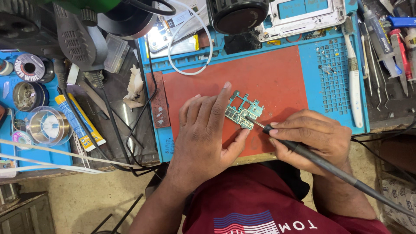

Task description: The person solders a small green circuit board on a red mat using a soldering iron and solder wire. They hold the board with the left hand and apply solder with the right hand, working on multiple points on the board.

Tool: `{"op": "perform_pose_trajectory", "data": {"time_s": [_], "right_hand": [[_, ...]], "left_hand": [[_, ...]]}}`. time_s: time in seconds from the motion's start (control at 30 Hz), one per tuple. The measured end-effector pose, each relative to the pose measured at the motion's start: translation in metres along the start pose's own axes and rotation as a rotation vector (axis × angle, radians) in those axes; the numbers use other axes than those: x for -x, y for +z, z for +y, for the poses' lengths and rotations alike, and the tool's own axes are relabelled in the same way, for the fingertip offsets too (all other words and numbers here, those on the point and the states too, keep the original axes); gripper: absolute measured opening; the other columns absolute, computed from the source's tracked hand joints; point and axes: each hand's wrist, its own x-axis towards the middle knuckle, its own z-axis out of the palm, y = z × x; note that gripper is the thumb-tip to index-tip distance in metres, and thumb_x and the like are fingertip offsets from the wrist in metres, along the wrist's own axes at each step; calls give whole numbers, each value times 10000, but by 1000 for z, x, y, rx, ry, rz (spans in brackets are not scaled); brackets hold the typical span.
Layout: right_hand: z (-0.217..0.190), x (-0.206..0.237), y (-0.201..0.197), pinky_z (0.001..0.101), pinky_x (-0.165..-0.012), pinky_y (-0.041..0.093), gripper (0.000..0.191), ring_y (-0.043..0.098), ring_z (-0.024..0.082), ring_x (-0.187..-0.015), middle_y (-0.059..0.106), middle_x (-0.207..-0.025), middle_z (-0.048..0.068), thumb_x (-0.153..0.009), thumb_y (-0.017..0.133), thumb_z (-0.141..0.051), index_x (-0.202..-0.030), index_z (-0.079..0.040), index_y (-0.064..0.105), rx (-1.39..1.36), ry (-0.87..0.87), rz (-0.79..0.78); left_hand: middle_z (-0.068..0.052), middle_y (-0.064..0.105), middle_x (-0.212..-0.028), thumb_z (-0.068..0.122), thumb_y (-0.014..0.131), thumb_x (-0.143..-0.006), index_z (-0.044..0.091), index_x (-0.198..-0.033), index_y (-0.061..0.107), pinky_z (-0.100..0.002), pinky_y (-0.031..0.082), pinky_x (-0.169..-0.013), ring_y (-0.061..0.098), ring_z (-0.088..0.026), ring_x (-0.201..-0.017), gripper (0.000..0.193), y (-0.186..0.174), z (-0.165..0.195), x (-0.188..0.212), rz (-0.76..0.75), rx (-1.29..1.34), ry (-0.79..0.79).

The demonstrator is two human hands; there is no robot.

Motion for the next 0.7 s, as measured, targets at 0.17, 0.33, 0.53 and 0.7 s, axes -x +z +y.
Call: {"op": "perform_pose_trajectory", "data": {"time_s": [0.17, 0.33, 0.53, 0.7], "right_hand": [[-1, -1, -1, 297, -689, 601, 225, 753, 216, -800, 755, -879, 127, -709, 826, 12, -921, -7, 752, 4, 6, -3], [-1, 1, 0, 295, -694, 600, 226, 753, 218, -805, 750, -875, 121, -721, 832, 6, -931, -10, 749, -10, 11, 3], [0, -2, -4, 303, -691, 600, 231, 753, 222, -797, 752, -875, 121, -712, 829, 4, -929, -10, 751, -29, 0, -9], [0, -4, -3, 294, -656, 593, 217, 749, 208, -758, 759, -848, 109, -703, 828, 3, -905, -12, 752, -41, -24, 12]], "left_hand": [[-148, 579, -1309, 322, 815, -899, -11, -1557, 350, -503, 345, -1189, 556, -307, -1247, 872, -1, 1, -1, -1, 4, -3], [-153, 585, -1314, 319, 812, -904, -8, -1557, 348, -499, 346, -1188, 557, -302, -1246, 866, 0, 1, -1, 7, -5, 3], [-159, 586, -1275, 309, 813, -884, -6, -1539, 365, -507, 357, -1170, 558, -324, -1233, 854, -3, 3, -4, 8, -13, 2], [-173, 582, -1262, 306, 811, -870, -25, -1536, 356, -517, 362, -1149, 548, -348, -1218, 872, -5, 6, -9, 15, -17, 11]]}}
